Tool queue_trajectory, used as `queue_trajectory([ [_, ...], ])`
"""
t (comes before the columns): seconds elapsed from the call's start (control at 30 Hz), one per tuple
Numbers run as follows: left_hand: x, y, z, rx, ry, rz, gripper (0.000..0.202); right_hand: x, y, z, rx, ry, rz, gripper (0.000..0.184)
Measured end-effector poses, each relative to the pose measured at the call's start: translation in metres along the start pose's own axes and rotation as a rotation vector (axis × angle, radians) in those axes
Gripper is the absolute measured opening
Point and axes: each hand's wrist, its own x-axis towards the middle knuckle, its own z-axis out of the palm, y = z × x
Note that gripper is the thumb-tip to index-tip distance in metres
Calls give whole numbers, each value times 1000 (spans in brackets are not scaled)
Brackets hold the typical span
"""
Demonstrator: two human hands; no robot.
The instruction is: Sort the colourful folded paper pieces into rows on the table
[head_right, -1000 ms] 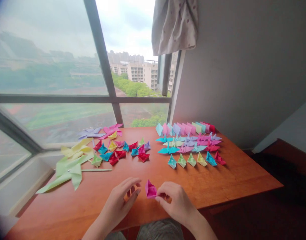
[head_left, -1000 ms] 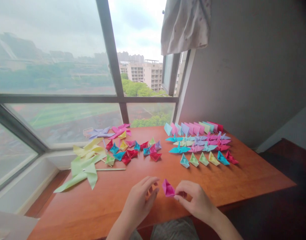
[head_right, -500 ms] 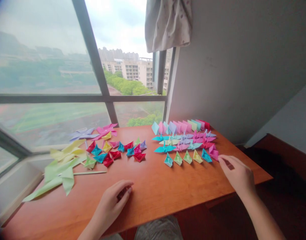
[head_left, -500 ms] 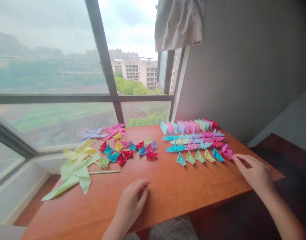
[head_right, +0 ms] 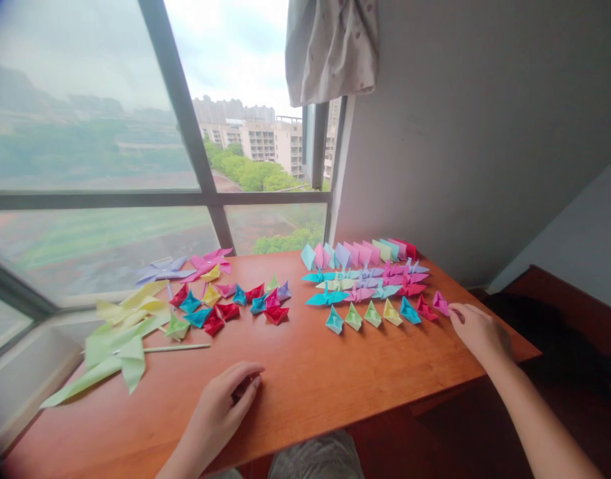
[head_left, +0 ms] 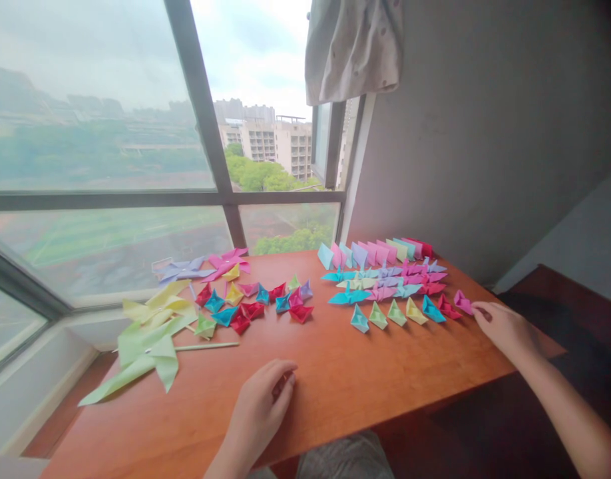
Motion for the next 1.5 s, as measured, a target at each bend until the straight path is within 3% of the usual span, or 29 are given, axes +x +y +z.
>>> queue_trajectory([
  [0.27,1,4,-2,14,-23,-5,22,2,5,5,22,-32,57,13],
  [0.57,2,2,-1,16,-14,3,20,-1,17,14,18,-20,23,18],
  [0.73,1,3,-1,10,-19,-10,20,0,9,4,-13,41,41,23],
  [0.87,3,6,-2,7,-32,-16,20,-2,-38,-10,-25,151,34,27],
  [1.0,6,7,-3,-6,-34,-31,20,-14,-122,-13,166,224,-71,31],
  [1.1,9,7,-2,-24,-20,-36,21,-31,-191,-6,375,156,-142,25],
  [1.23,16,2,-5,12,19,-41,21,-57,-265,10,626,-46,-206,22],
  [1.37,27,-8,-25,229,163,-107,22,-74,-303,27,726,-190,-227,22],
  [1.5,36,-20,-54,497,333,-220,22,-82,-311,37,765,-218,-208,23],
])
